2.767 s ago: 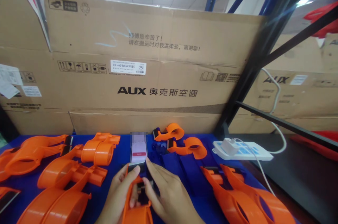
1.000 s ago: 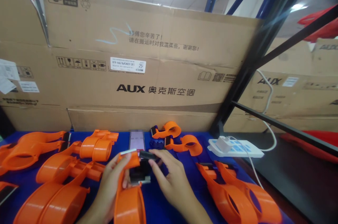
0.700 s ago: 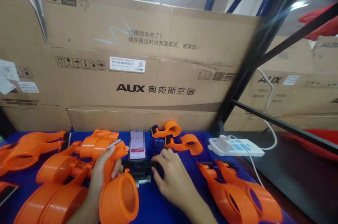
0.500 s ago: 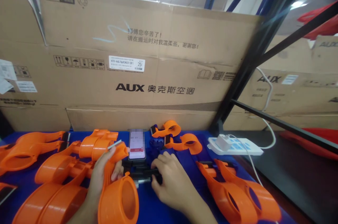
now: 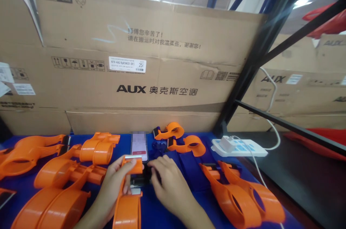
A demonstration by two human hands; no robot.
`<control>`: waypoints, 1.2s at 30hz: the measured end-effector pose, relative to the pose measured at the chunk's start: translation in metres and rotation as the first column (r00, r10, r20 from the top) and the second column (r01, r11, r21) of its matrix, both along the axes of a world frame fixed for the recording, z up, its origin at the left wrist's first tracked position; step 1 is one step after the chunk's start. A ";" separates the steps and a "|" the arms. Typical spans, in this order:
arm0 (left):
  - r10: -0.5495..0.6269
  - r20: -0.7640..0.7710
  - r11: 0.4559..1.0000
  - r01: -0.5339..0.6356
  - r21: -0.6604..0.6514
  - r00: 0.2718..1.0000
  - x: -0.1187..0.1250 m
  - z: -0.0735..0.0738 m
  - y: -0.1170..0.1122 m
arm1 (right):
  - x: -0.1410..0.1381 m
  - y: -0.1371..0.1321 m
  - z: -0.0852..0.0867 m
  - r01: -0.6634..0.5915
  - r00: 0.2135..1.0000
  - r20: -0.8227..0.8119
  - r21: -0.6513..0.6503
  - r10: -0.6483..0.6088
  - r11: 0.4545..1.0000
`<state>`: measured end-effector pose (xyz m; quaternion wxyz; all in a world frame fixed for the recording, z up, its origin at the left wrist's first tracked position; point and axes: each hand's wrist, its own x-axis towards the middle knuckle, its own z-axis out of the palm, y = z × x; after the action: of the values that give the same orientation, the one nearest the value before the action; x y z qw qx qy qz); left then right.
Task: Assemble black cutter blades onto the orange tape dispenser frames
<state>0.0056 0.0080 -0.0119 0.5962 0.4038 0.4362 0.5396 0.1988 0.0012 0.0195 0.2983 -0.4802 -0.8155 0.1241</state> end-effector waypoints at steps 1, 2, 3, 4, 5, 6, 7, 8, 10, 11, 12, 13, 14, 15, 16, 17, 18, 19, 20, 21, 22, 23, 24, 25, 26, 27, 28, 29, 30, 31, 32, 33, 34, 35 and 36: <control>-0.022 -0.023 1.000 0.023 0.015 0.999 0.001 -0.001 0.000 | 0.001 0.000 0.002 0.013 0.996 -0.084 -0.001 -0.013 1.000; -0.054 -0.049 0.998 0.055 0.028 0.997 0.002 -0.002 -0.001 | 0.001 0.000 0.005 0.013 0.986 -0.167 -0.002 -0.014 1.000; -0.091 -0.073 0.995 0.093 0.036 0.993 0.003 -0.002 -0.002 | 0.001 0.000 0.007 0.000 0.972 -0.237 -0.007 -0.002 1.000; -0.130 -0.097 0.990 0.134 0.041 0.987 0.005 -0.003 -0.003 | 0.000 0.000 0.009 -0.027 0.957 -0.288 -0.013 0.022 1.000; -0.163 -0.121 0.985 0.169 0.042 0.979 0.008 -0.003 -0.005 | -0.001 -0.001 0.011 -0.062 0.945 -0.323 -0.020 0.052 0.998; -0.185 -0.142 0.980 0.193 0.045 0.973 0.010 -0.003 -0.006 | -0.002 -0.002 0.012 -0.098 0.935 -0.346 -0.027 0.082 0.995; -0.191 -0.159 0.978 0.201 0.049 0.969 0.011 -0.002 -0.008 | -0.003 -0.002 0.012 -0.126 0.926 -0.363 -0.032 0.106 0.992; -0.184 -0.170 0.979 0.196 0.055 0.968 0.012 0.000 -0.008 | -0.004 -0.002 0.013 -0.136 0.918 -0.381 -0.032 0.114 0.990; -0.131 -0.171 0.987 0.145 0.069 0.977 0.010 0.005 -0.008 | -0.002 -0.001 0.012 -0.100 0.906 -0.415 -0.011 0.086 0.995; -0.090 -0.152 0.991 0.103 0.081 0.984 0.006 0.009 -0.007 | 0.001 0.000 0.012 -0.053 0.900 -0.432 0.008 0.051 0.999; -0.049 -0.116 0.993 0.060 0.097 0.992 0.002 0.014 -0.006 | 0.004 0.002 0.012 0.010 0.893 -0.449 0.034 0.007 0.999; -0.013 -0.056 0.993 0.019 0.118 0.998 -0.004 0.019 -0.004 | 0.008 0.004 0.013 0.082 0.884 -0.466 0.065 -0.042 0.995; 0.020 0.029 0.990 -0.023 0.139 0.999 -0.011 0.025 -0.003 | 0.012 0.005 0.013 0.149 0.874 -0.478 0.096 -0.086 0.984; 0.034 0.132 0.986 -0.054 0.156 0.991 -0.019 0.031 -0.002 | 0.015 0.006 0.014 0.194 0.870 -0.479 0.123 -0.113 0.973; 0.041 0.244 0.982 -0.084 0.167 0.969 -0.026 0.036 -0.001 | 0.017 0.006 0.015 0.207 0.878 -0.463 0.144 -0.119 0.968; 0.055 0.345 0.980 -0.117 0.163 0.937 -0.032 0.041 -0.001 | 0.018 0.005 0.015 0.180 0.901 -0.421 0.156 -0.099 0.971; 0.063 0.421 0.978 -0.140 0.154 0.905 -0.037 0.045 -0.001 | 0.017 0.002 0.015 0.117 0.934 -0.352 0.156 -0.056 0.981; 0.070 0.474 0.978 -0.155 0.142 0.878 -0.041 0.048 -0.001 | 0.014 -0.001 0.014 0.036 0.965 -0.264 0.146 0.004 0.989; 0.073 0.507 0.978 -0.162 0.134 0.859 -0.043 0.049 -0.001 | 0.010 -0.004 0.013 -0.047 0.984 -0.166 0.127 0.068 0.991; 0.066 0.524 0.978 -0.158 0.133 0.849 -0.044 0.050 -0.002 | 0.005 -0.007 0.010 -0.119 0.989 -0.071 0.107 0.127 0.987; 0.056 0.531 0.979 -0.151 0.137 0.846 -0.044 0.049 -0.002 | 0.000 -0.010 0.007 -0.174 0.985 0.012 0.091 0.174 0.981; 0.053 0.531 0.979 -0.149 0.141 0.846 -0.043 0.048 -0.002 | -0.005 -0.012 0.004 -0.214 0.975 0.078 0.079 0.208 0.974; 0.054 0.527 0.978 -0.150 0.142 0.848 -0.041 0.047 -0.002 | -0.010 -0.012 0.000 -0.243 0.964 0.129 0.070 0.233 0.968; 0.055 0.519 0.979 -0.149 0.141 0.853 -0.040 0.045 -0.002 | -0.014 -0.012 -0.004 -0.264 0.953 0.169 0.060 0.251 0.963; 0.051 0.507 0.981 -0.139 0.137 0.861 -0.038 0.044 -0.001 | -0.017 -0.012 -0.007 -0.280 0.943 0.201 0.048 0.265 0.959; 0.039 0.490 0.984 -0.118 0.131 0.871 -0.037 0.043 -0.001 | -0.019 -0.011 -0.010 -0.291 0.934 0.228 0.032 0.277 0.956; 0.023 0.472 0.987 -0.095 0.129 0.881 -0.035 0.043 -0.002 | -0.021 -0.010 -0.011 -0.297 0.926 0.250 0.016 0.284 0.955; 0.002 0.454 0.990 -0.067 0.126 0.891 -0.034 0.043 -0.002 | -0.021 -0.010 -0.012 -0.300 0.919 0.268 0.000 0.289 0.954; -0.013 0.438 0.991 -0.046 0.124 0.899 -0.033 0.043 -0.003 | -0.021 -0.010 -0.012 -0.299 0.915 0.279 -0.011 0.290 0.954; -0.015 0.426 0.992 -0.040 0.119 0.904 -0.032 0.044 -0.004 | -0.021 -0.011 -0.011 -0.298 0.913 0.285 -0.020 0.291 0.954; -0.005 0.421 0.993 -0.046 0.111 0.907 -0.030 0.045 -0.006 | -0.020 -0.011 -0.010 -0.300 0.912 0.287 -0.027 0.294 0.954; 0.012 0.421 0.993 -0.060 0.101 0.907 -0.029 0.046 -0.007 | -0.019 -0.012 -0.008 -0.299 0.911 0.286 -0.031 0.295 0.954; 0.027 0.424 0.993 -0.074 0.094 0.905 -0.028 0.046 -0.008 | -0.018 -0.012 -0.007 -0.299 0.911 0.286 -0.036 0.297 0.954; 0.038 0.426 0.992 -0.086 0.093 0.904 -0.027 0.045 -0.009 | -0.017 -0.013 -0.006 -0.298 0.910 0.288 -0.042 0.297 0.954; 0.041 0.424 0.991 -0.090 0.097 0.905 -0.026 0.044 -0.009 | -0.017 -0.013 -0.006 -0.295 0.909 0.293 -0.047 0.295 0.954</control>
<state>-0.0199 -0.0005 0.0322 0.6335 0.2965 0.2792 0.6579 0.1820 -0.0116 0.0137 0.1498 -0.3650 -0.9140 0.0950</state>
